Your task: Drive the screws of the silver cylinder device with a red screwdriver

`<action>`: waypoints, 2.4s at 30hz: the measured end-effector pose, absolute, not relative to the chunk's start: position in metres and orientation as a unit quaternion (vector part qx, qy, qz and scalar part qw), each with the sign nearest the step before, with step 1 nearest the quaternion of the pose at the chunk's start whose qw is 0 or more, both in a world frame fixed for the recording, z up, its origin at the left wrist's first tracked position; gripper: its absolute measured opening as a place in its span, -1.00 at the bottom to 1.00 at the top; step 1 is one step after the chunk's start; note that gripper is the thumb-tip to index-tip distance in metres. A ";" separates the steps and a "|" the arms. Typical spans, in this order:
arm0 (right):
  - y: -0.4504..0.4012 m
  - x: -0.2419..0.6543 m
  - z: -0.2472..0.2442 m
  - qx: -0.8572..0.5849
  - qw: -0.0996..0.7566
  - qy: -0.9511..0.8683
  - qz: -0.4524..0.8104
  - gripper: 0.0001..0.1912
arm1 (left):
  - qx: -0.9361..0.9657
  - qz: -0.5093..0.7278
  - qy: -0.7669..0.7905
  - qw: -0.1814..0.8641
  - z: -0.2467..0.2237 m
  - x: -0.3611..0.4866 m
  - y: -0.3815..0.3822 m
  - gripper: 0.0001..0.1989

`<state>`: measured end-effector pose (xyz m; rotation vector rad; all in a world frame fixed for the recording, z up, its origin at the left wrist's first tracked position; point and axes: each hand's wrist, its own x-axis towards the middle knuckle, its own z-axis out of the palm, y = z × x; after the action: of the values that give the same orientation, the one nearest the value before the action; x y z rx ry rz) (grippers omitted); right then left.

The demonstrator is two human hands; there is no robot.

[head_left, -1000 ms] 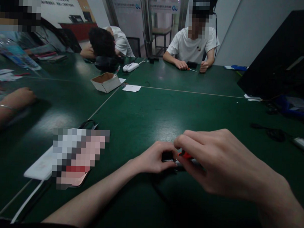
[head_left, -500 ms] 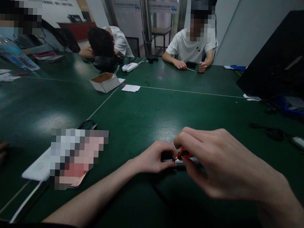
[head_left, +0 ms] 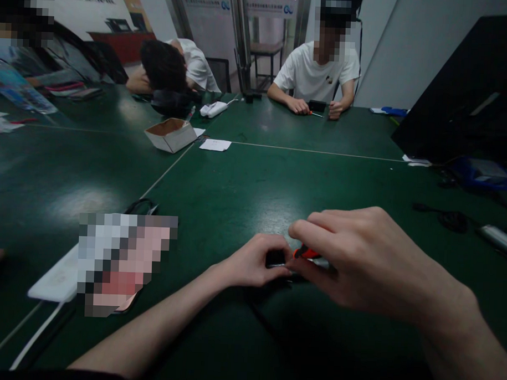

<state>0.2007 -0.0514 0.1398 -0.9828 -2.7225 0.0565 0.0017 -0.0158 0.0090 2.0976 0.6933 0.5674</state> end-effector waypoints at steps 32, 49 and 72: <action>-0.050 0.203 0.136 -0.336 0.131 -0.933 0.005 -0.85 | 0.832 0.226 0.279 0.424 0.009 0.002 -0.017 -0.78; -0.050 0.201 0.137 -0.326 0.127 -0.937 0.009 -0.88 | 0.854 0.183 0.259 0.412 0.014 0.001 -0.013 -0.75; -0.053 0.199 0.143 -0.304 0.128 -0.940 0.087 -0.89 | 0.843 0.195 0.242 0.439 0.020 0.003 -0.013 -0.76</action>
<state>0.1987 -0.0534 0.1430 -0.8831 -2.7340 0.2530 0.0031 -0.0128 0.0202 2.0946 0.6010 0.4839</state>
